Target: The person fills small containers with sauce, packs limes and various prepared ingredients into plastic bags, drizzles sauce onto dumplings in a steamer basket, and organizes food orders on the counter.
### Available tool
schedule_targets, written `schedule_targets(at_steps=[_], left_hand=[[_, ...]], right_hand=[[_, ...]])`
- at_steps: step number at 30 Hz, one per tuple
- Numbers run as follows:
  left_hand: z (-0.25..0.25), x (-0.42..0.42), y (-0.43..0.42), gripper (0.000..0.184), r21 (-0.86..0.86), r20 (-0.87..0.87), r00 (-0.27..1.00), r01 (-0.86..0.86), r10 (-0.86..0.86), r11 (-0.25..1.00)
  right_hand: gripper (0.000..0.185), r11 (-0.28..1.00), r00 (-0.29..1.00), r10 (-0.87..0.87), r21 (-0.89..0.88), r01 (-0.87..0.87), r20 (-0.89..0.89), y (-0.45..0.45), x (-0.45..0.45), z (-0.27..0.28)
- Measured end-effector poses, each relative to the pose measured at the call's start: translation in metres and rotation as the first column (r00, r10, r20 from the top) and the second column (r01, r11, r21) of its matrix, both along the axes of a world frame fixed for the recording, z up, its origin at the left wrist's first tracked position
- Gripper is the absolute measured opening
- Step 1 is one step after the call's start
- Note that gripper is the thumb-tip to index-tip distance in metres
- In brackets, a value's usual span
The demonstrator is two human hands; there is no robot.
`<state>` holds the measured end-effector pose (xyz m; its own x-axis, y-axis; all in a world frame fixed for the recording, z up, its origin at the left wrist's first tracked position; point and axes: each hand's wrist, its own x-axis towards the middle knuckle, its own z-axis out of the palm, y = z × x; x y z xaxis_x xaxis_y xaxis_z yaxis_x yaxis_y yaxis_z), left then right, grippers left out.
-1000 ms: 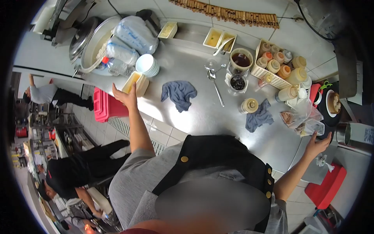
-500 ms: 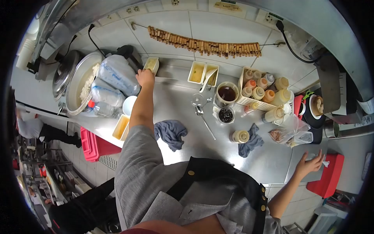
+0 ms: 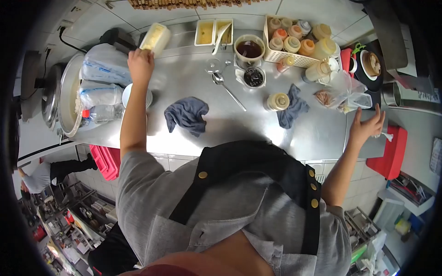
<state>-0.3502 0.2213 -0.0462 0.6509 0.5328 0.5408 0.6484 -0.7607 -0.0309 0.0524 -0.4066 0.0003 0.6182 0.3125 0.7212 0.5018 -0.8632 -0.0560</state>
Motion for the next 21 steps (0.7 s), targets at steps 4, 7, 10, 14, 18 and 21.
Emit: schedule_targets(at_steps=[4,7,10,14,18,21], left_hand=[[-0.015,-0.025,-0.101,0.008,-0.045,-0.122,0.936,0.328,-0.331,0.944],[-0.045,-0.034,-0.17,0.007,-0.231,-0.212,0.789,0.534,-0.577,0.813],[-0.064,-0.038,-0.21,0.008,-0.317,-0.137,0.654,0.683,-0.744,0.659],[-0.048,-0.032,-0.226,0.017,-0.372,-0.034,0.666,0.684,-0.746,0.628],[-0.004,0.001,-0.175,0.028,-0.466,0.15,0.824,0.547,-0.547,0.696],[-0.011,0.039,-0.06,0.028,-0.324,0.346,0.933,0.216,-0.097,0.921]], right_hand=[[0.072,0.997,0.997,0.061,0.051,-0.059,-0.045,0.007,-0.012,0.0],[0.072,0.998,0.997,0.062,0.033,-0.06,-0.053,0.013,-0.005,-0.011],[0.072,0.994,0.994,0.099,0.044,-0.097,-0.047,0.022,-0.003,-0.015],[0.071,0.996,0.995,0.09,-0.001,-0.09,-0.045,0.026,-0.001,-0.008],[0.071,0.998,0.998,0.054,-0.029,-0.055,-0.03,0.026,0.004,-0.001],[0.07,0.998,0.999,0.045,-0.045,-0.046,-0.009,0.029,0.013,-0.001]])
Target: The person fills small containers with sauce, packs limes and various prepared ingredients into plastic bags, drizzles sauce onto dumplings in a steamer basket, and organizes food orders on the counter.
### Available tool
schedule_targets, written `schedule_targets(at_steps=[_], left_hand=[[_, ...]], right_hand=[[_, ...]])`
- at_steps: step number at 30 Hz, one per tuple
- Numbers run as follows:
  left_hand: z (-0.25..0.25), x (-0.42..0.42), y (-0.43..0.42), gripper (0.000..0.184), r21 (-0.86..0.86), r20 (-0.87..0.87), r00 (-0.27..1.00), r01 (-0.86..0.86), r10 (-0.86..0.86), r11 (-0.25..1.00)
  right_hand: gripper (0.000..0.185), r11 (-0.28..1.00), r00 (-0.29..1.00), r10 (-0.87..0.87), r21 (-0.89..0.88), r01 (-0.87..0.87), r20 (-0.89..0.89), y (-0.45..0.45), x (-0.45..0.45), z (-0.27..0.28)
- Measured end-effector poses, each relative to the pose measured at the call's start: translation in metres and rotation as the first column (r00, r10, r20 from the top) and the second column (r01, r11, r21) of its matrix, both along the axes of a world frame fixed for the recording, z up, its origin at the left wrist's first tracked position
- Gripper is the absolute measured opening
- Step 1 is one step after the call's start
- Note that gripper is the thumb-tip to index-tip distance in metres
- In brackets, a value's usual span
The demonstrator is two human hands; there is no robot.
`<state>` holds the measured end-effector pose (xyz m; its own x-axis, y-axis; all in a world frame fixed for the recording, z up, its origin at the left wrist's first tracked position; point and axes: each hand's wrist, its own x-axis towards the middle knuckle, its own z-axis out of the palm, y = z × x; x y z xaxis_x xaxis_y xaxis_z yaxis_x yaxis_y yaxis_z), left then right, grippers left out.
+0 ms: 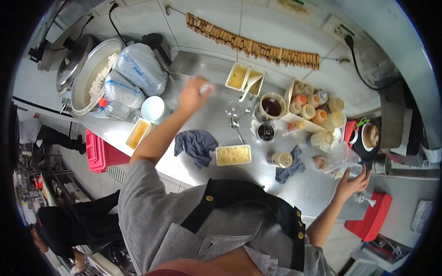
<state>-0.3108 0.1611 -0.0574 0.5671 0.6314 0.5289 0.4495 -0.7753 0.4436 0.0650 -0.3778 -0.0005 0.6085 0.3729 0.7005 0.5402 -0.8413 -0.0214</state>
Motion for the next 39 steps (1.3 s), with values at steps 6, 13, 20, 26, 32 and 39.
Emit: schedule_targets(at_steps=[6,13,20,26,32,39], left_hand=[[0.019,0.007,0.124,0.023,-0.135,0.297,0.745,-0.586,0.597,0.799],[0.11,-0.125,0.048,0.045,0.438,0.215,0.473,-0.829,0.854,0.348],[0.12,-0.258,0.086,0.039,0.08,-0.248,0.599,-0.771,0.761,0.632],[0.174,-0.253,0.085,0.019,0.094,-0.139,0.615,-0.772,0.776,0.629],[0.242,-0.171,-0.008,0.018,0.238,0.686,0.655,-0.613,0.317,0.753],[0.249,-0.047,-0.115,0.017,-0.404,0.782,0.613,0.365,0.11,0.839]], right_hand=[[0.066,1.0,0.996,0.011,-0.019,-0.01,0.088,0.007,0.002,0.018],[0.062,0.998,0.997,-0.053,-0.026,0.055,0.064,-0.014,0.004,0.015],[0.06,0.986,0.98,0.165,0.016,-0.168,0.113,0.031,-0.003,0.032],[0.051,0.969,0.969,0.232,0.065,-0.238,0.087,0.04,-0.022,0.061],[0.042,0.851,0.874,0.456,0.205,-0.483,0.166,0.057,-0.051,0.096],[0.024,0.351,0.359,0.917,0.076,-0.933,0.176,0.109,-0.162,0.089]])
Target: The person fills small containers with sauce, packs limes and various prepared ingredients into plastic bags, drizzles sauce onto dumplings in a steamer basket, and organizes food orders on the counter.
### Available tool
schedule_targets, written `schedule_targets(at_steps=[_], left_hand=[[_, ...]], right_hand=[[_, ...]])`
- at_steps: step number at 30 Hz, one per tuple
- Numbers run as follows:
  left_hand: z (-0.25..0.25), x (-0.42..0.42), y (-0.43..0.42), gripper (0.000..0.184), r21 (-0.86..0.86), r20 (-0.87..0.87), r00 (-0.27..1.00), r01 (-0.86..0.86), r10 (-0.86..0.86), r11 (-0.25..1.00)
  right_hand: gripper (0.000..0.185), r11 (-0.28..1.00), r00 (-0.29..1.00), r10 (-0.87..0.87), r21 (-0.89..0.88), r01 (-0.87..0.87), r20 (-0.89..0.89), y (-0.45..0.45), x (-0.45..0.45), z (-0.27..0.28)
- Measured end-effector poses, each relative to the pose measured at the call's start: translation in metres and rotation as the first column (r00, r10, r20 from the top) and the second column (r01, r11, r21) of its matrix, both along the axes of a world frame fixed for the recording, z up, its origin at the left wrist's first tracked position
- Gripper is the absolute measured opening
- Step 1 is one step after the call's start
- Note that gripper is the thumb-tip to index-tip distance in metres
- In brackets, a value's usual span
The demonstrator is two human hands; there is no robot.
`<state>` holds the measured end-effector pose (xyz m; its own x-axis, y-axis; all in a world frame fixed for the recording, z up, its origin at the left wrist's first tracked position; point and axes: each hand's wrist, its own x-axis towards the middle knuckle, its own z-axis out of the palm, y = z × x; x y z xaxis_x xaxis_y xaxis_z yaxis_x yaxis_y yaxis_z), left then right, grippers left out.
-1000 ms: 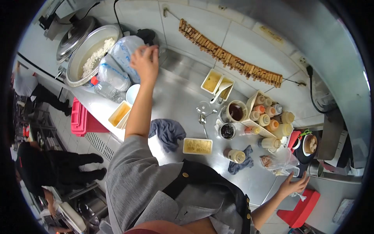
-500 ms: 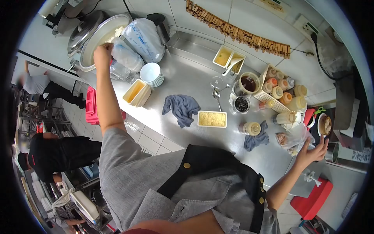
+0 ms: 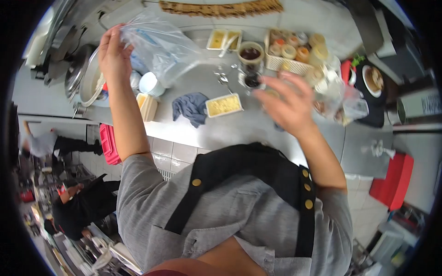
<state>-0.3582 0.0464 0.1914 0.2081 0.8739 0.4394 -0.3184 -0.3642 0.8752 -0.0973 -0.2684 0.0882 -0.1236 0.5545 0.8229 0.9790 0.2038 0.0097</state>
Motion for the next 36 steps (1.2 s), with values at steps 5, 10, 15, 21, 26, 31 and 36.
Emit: schedule_targets(at_steps=[5,10,15,21,26,31,36], left_hand=[[-0.054,0.08,-0.072,0.03,-0.209,-0.063,0.904,0.402,-0.423,0.891],[-0.082,0.093,-0.122,0.055,-0.175,0.015,0.688,0.716,-0.725,0.676],[-0.223,0.033,-0.089,0.123,0.083,-0.965,0.252,0.553,-0.072,0.829],[-0.324,0.008,-0.11,0.119,-0.051,-0.924,0.324,0.427,-0.205,0.903],[-0.372,-0.001,-0.131,0.117,-0.072,-0.615,0.775,0.125,-0.143,0.99],[-0.369,0.011,-0.141,0.103,-0.248,-0.565,0.785,0.132,-0.254,0.96],[-0.34,0.017,-0.181,0.082,-0.295,-0.494,0.774,0.28,-0.397,0.914]], right_hand=[[0.016,0.994,0.994,0.1,-0.049,-0.102,-0.033,0.001,-0.028,0.016],[0.021,0.997,0.996,-0.062,-0.054,0.058,-0.065,-0.057,0.019,0.001],[0.03,0.874,0.8,-0.475,-0.088,0.479,-0.367,-0.165,0.066,-0.031],[0.061,0.633,0.367,-0.772,-0.578,0.515,-0.519,-0.226,0.066,-0.117],[0.044,0.675,0.181,-0.736,-0.683,0.279,-0.653,-0.213,0.075,-0.203],[0.011,0.771,-0.047,-0.627,-0.628,0.105,-0.778,-0.19,0.072,-0.223],[0.012,0.718,0.126,-0.696,-0.69,0.095,-0.707,-0.175,0.071,-0.223]])
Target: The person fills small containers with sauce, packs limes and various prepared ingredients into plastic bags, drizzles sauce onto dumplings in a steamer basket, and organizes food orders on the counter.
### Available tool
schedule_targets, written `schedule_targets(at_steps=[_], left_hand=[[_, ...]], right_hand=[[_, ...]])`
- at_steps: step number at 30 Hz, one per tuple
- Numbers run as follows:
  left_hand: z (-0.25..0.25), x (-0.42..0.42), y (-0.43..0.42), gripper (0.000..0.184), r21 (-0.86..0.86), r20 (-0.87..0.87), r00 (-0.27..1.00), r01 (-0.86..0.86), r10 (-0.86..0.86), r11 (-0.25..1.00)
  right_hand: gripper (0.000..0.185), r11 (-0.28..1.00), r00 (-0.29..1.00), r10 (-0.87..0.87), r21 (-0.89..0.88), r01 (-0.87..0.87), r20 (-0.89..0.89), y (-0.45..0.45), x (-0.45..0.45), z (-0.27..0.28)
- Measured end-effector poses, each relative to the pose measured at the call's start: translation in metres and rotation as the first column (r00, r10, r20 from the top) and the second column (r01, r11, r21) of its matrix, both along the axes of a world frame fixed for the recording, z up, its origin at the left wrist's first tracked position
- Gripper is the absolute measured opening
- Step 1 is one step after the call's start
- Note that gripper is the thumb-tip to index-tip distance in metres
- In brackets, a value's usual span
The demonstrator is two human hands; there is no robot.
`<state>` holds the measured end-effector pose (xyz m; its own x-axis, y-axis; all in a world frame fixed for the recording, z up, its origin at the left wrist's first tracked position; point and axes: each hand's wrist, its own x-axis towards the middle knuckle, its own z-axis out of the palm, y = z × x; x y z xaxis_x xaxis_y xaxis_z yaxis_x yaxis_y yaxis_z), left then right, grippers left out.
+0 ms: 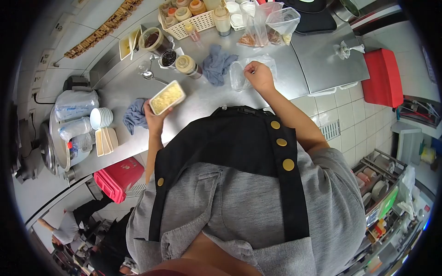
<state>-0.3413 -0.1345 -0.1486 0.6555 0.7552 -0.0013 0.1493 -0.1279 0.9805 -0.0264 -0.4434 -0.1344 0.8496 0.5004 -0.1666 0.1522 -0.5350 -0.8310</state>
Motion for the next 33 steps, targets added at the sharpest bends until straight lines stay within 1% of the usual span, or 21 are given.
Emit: schedule_targets(at_steps=[2,5,6,8,10,12,13,14,15,16,20,22,23,24,25,26,28,29,31,32,33], left_hand=[[0.03,0.016,-0.03,0.084,0.007,-0.058,0.991,0.121,-0.12,0.993],[0.063,0.052,-0.072,0.088,0.072,-0.066,0.973,0.227,-0.222,0.971],[0.066,0.061,-0.08,0.088,0.072,-0.066,0.974,0.223,-0.218,0.972],[0.067,0.079,-0.089,0.088,0.152,-0.07,0.957,0.289,-0.282,0.945],[0.063,0.086,-0.09,0.088,0.169,-0.105,0.957,0.286,-0.272,0.943],[0.07,0.089,-0.09,0.087,0.249,-0.246,0.938,0.303,-0.243,0.92],[0.072,0.09,-0.09,0.087,0.25,-0.247,0.939,0.302,-0.241,0.92],[0.074,0.091,-0.09,0.085,0.298,-0.279,0.933,0.309,-0.227,0.903],[0.075,0.092,-0.09,0.083,0.343,-0.31,0.927,0.317,-0.212,0.884],[0.075,0.092,-0.091,0.083,0.342,-0.312,0.927,0.315,-0.21,0.885],[0.076,0.097,-0.094,0.084,0.357,-0.363,0.912,0.327,-0.192,0.875],[0.074,0.099,-0.095,0.082,0.367,-0.364,0.909,0.34,-0.202,0.866],[0.07,0.098,-0.096,0.081,0.345,-0.375,0.889,0.396,-0.261,0.851],[0.067,0.099,-0.098,0.08,0.324,-0.383,0.867,0.449,-0.318,0.833],[0.064,0.099,-0.099,0.08,0.325,-0.382,0.869,0.446,-0.316,0.834],[0.062,0.1,-0.1,0.079,0.328,-0.377,0.87,0.445,-0.317,0.833],[0.058,0.1,-0.101,0.078,0.33,-0.368,0.875,0.439,-0.315,0.836],[0.056,0.101,-0.1,0.079,0.295,-0.36,0.877,0.431,-0.319,0.853],[0.049,0.102,-0.099,0.08,0.259,-0.347,0.882,0.416,-0.318,0.872],[0.044,0.101,-0.097,0.081,0.22,-0.332,0.888,0.4,-0.317,0.89],[0.041,0.101,-0.096,0.082,0.18,-0.317,0.895,0.383,-0.315,0.906]], right_hand=[[0.013,0.999,0.999,0.03,0.013,-0.029,-0.025,0.006,-0.008,0.006],[0.011,0.992,0.993,0.113,0.068,-0.11,-0.038,0.015,-0.022,0.012],[0.013,0.989,0.988,0.144,0.047,-0.142,-0.046,0.017,-0.026,0.012],[0.014,0.984,0.983,0.178,0.026,-0.177,-0.051,0.019,-0.029,0.01],[0.014,0.976,0.973,0.197,0.117,-0.183,-0.123,0.02,-0.032,0.005],[0.015,0.972,0.964,0.212,0.139,-0.191,-0.159,0.018,-0.034,0.013],[0.016,0.968,0.954,0.225,0.159,-0.196,-0.197,0.017,-0.035,0.015],[0.016,0.967,0.953,0.227,0.16,-0.197,-0.199,0.018,-0.036,0.015],[0.018,0.958,0.924,0.262,0.188,-0.215,-0.279,0.018,-0.038,0.015],[0.02,0.949,0.886,0.297,0.217,-0.23,-0.356,0.018,-0.04,0.014],[0.024,0.924,0.818,0.366,0.276,-0.263,-0.444,0.028,-0.042,0.016],[0.021,0.945,0.818,0.256,0.312,-0.1,-0.514,0.032,-0.04,0.015],[0.021,0.945,0.819,0.256,0.31,-0.101,-0.513,0.034,-0.04,0.011],[0.02,0.959,0.83,0.184,0.282,-0.034,-0.526,0.036,-0.04,0.007],[0.019,0.966,0.835,0.112,0.255,0.034,-0.538,0.038,-0.04,0.003],[0.019,0.966,0.836,0.114,0.255,0.032,-0.537,0.04,-0.043,0.006],[0.026,0.973,0.809,0.194,0.213,-0.087,-0.555,0.04,-0.047,0.012],[0.026,0.973,0.809,0.197,0.211,-0.093,-0.553,0.039,-0.045,0.012],[0.054,0.886,0.753,0.462,0.199,-0.419,-0.468,0.034,-0.037,0.013],[0.054,0.884,0.752,0.465,0.195,-0.425,-0.467,0.031,-0.036,0.031],[0.073,0.758,0.767,0.639,-0.124,-0.641,-0.061,0.027,-0.038,0.065]])
